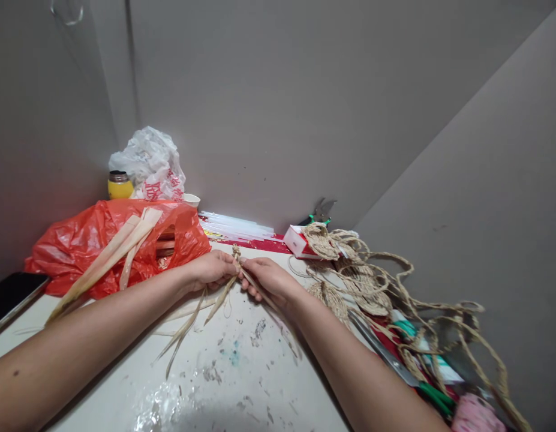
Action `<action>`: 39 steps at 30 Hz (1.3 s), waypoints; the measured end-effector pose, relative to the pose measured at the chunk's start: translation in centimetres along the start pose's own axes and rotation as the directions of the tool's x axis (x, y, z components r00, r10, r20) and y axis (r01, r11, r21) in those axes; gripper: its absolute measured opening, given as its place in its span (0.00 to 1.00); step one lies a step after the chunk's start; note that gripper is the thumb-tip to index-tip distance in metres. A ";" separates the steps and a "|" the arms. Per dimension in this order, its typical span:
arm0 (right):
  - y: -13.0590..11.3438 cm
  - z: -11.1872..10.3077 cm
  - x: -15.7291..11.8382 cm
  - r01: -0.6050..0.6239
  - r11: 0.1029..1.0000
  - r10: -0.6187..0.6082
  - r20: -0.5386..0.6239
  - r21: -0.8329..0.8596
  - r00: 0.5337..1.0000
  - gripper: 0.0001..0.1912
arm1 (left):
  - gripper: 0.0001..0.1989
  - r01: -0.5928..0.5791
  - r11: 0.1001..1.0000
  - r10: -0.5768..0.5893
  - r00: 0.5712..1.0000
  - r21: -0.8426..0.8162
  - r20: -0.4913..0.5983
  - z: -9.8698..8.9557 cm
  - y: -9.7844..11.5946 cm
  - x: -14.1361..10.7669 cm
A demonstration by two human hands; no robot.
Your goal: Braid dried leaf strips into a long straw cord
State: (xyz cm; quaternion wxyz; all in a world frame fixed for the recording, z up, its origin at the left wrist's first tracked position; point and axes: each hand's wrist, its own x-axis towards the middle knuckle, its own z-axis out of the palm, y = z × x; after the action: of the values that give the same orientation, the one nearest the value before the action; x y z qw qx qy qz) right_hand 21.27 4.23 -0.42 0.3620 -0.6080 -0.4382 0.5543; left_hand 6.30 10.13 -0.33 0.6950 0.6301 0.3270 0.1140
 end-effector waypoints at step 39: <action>0.1 0.3 -0.7 -0.152 0.903 0.059 0.236 0.402 0.970 0.08 | 0.09 0.060 0.951 0.025 0.962 0.302 -0.270 0.6 2.0 -1.7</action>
State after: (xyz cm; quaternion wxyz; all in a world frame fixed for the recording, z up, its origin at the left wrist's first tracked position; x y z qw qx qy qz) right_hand 21.03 3.51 -0.26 0.4024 -0.4752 -0.3129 0.7172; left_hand 5.88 9.01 2.11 0.5381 0.7061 0.4383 0.1406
